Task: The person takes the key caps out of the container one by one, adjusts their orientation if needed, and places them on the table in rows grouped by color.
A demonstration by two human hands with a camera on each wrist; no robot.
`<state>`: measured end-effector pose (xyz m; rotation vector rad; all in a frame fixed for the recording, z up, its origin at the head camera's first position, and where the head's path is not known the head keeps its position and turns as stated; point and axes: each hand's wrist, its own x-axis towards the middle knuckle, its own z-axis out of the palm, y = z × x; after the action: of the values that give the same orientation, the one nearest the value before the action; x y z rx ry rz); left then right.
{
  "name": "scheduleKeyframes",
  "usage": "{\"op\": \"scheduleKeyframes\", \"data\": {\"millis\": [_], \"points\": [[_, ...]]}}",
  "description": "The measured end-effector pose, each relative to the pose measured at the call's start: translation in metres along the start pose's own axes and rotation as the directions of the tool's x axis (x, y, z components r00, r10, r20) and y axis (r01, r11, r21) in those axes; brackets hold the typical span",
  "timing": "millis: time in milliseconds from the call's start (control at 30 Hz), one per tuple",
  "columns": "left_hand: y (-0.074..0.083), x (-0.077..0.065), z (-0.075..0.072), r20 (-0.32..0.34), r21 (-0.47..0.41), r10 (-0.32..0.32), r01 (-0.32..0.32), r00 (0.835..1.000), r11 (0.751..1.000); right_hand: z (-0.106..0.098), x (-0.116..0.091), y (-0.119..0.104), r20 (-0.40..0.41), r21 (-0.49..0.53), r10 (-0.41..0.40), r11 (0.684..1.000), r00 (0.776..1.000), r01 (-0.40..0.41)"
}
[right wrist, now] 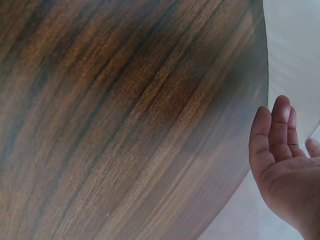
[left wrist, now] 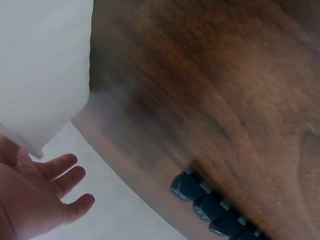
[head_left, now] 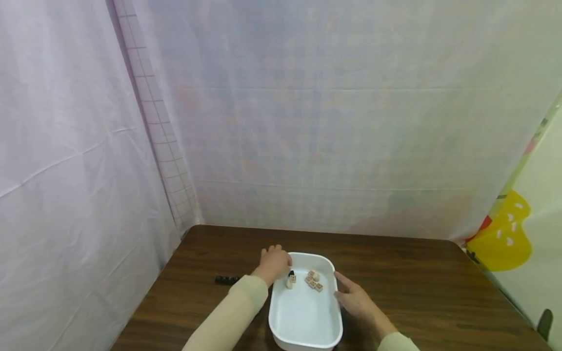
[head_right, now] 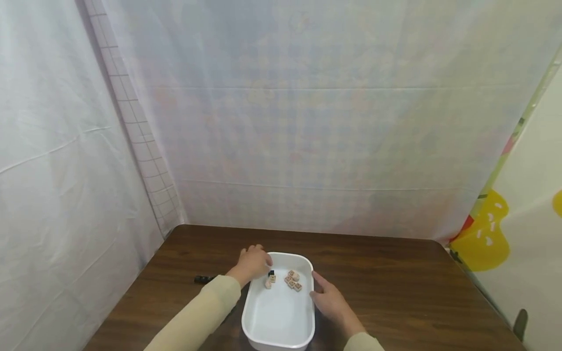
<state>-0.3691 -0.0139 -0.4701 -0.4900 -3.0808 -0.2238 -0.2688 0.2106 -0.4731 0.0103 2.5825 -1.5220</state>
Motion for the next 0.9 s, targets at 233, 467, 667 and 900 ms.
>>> {"op": "scheduleKeyframes", "data": {"millis": [233, 467, 667, 900], "points": [[0.0078, -0.0017, -0.0001, 0.062, 0.081, 0.004, -0.009, 0.998, 0.997, 0.0006, 0.0006, -0.0024, -0.001, -0.022, 0.016, 1.0, 1.0, -0.016], [0.0084, -0.0001, 0.0022, 0.06, 0.066, 0.001, -0.005, 0.998, 0.998, 0.0015, -0.0018, -0.0028, -0.039, -0.005, -0.013, 1.0, 0.999, 0.012], [0.0079, 0.0042, 0.0066, 0.067, 0.122, 0.001, -0.009, 0.998, 0.993, 0.0025, -0.0025, -0.0022, -0.036, 0.005, -0.001, 1.0, 0.999, 0.001], [0.0094, 0.0032, 0.0071, 0.061, 0.169, 0.003, -0.013, 0.998, 0.986, 0.0046, -0.0027, -0.0023, -0.063, 0.017, -0.019, 1.0, 0.998, 0.02]]}}
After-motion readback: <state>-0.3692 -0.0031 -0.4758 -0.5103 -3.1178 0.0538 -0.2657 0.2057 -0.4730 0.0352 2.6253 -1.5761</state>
